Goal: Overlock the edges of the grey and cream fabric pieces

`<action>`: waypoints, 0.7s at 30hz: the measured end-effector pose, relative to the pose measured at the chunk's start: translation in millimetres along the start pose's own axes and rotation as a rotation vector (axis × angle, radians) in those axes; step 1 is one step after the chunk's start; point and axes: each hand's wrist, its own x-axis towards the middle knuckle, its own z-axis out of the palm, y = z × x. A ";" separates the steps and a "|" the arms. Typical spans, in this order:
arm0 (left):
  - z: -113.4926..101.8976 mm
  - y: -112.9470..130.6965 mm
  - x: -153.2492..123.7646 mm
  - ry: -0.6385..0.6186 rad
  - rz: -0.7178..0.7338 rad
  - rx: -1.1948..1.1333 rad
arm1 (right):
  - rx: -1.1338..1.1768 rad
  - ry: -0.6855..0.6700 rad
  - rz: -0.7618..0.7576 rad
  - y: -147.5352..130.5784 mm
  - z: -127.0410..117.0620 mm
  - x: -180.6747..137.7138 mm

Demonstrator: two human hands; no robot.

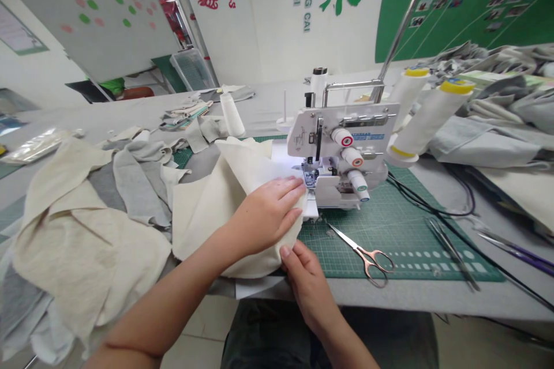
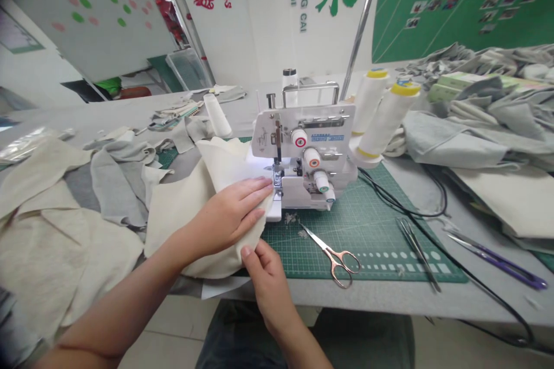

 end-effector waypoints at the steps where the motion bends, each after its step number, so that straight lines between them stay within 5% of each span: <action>1: 0.4 0.0 0.1 0.004 -0.002 0.000 | -0.001 -0.004 0.002 0.0 -0.1 0.1; 21: 2.9 0.9 0.0 0.024 0.003 0.017 | -0.031 0.016 0.001 -0.9 -1.6 -3.3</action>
